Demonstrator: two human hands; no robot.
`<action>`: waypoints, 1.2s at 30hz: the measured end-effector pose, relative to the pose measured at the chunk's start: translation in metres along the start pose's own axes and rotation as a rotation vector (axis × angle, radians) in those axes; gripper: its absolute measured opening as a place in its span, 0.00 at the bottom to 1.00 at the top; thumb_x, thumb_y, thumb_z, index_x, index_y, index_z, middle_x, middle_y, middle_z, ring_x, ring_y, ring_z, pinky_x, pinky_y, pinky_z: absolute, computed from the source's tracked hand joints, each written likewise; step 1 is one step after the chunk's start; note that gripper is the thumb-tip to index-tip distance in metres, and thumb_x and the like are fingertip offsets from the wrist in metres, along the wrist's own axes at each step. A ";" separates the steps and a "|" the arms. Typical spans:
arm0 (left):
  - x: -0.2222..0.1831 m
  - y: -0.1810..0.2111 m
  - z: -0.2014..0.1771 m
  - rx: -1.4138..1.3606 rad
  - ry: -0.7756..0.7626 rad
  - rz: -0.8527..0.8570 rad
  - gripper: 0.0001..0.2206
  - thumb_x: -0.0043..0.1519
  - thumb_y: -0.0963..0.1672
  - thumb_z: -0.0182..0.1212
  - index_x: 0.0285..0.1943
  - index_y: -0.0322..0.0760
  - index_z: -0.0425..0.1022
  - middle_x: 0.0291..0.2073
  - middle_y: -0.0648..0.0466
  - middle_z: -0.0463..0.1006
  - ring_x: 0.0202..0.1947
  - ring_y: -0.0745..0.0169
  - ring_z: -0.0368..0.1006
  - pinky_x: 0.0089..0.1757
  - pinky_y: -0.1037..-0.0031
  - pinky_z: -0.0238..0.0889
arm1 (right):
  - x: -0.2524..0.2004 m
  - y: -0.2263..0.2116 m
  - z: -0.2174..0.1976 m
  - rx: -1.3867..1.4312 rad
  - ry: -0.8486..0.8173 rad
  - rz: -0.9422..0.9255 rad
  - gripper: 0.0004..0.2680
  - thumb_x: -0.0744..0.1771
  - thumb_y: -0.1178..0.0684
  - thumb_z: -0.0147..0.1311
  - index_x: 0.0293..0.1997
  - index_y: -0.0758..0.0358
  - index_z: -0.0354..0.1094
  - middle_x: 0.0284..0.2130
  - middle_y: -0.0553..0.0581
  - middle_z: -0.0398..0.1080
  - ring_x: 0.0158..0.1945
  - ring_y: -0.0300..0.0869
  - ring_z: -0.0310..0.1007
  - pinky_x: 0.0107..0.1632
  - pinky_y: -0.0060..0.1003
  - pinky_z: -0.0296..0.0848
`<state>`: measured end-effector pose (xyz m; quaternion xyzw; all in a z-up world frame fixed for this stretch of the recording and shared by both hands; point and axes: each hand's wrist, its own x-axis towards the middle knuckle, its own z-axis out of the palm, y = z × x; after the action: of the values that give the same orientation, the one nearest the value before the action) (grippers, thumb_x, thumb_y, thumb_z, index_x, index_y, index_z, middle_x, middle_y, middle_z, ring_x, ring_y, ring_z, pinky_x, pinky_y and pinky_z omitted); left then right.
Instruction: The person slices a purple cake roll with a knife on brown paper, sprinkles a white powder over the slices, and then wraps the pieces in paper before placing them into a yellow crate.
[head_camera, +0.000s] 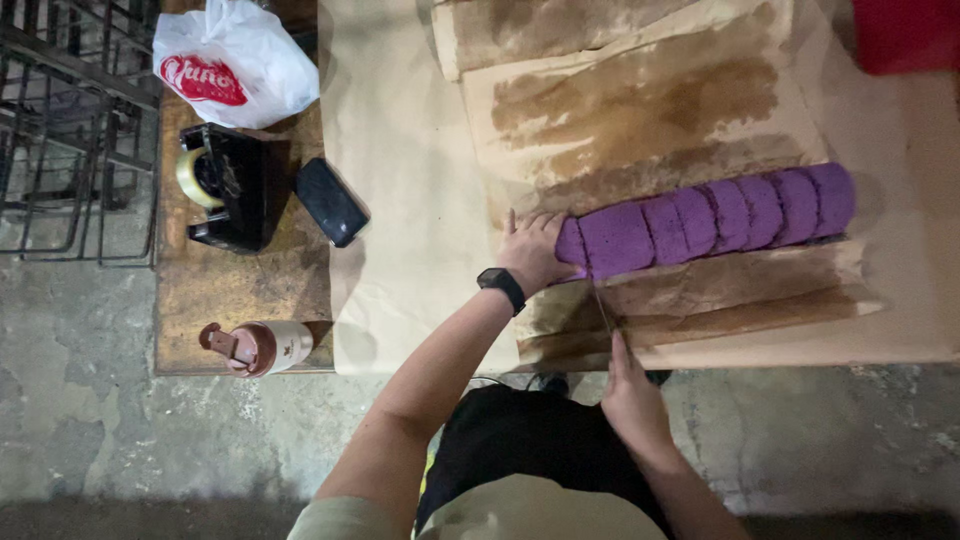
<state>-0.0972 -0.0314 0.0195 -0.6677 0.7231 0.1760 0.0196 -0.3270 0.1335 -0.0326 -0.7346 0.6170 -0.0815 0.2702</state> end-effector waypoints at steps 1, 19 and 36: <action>0.001 0.001 0.002 -0.001 -0.001 0.006 0.49 0.47 0.65 0.64 0.76 0.44 0.56 0.71 0.52 0.63 0.73 0.53 0.53 0.69 0.42 0.34 | -0.010 0.003 0.000 0.029 0.024 -0.014 0.23 0.69 0.54 0.46 0.74 0.60 0.49 0.54 0.71 0.71 0.34 0.63 0.77 0.32 0.53 0.77; 0.009 -0.014 -0.013 -0.106 -0.084 0.088 0.72 0.34 0.70 0.69 0.81 0.33 0.33 0.78 0.42 0.42 0.78 0.44 0.35 0.68 0.38 0.26 | -0.114 0.065 -0.042 0.136 0.126 -0.129 0.22 0.67 0.53 0.48 0.72 0.52 0.56 0.42 0.66 0.75 0.40 0.59 0.78 0.40 0.50 0.77; -0.019 -0.037 -0.019 -2.100 -0.264 0.138 0.55 0.55 0.72 0.31 0.83 0.35 0.41 0.81 0.47 0.45 0.80 0.50 0.40 0.73 0.57 0.31 | -0.037 0.001 -0.106 0.464 0.119 0.003 0.20 0.69 0.53 0.52 0.71 0.58 0.60 0.54 0.69 0.74 0.54 0.50 0.79 0.50 0.38 0.76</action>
<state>-0.0555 -0.0201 0.0339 -0.2828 0.2370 0.7842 -0.4989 -0.3841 0.1374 0.0639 -0.6458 0.5977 -0.2640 0.3950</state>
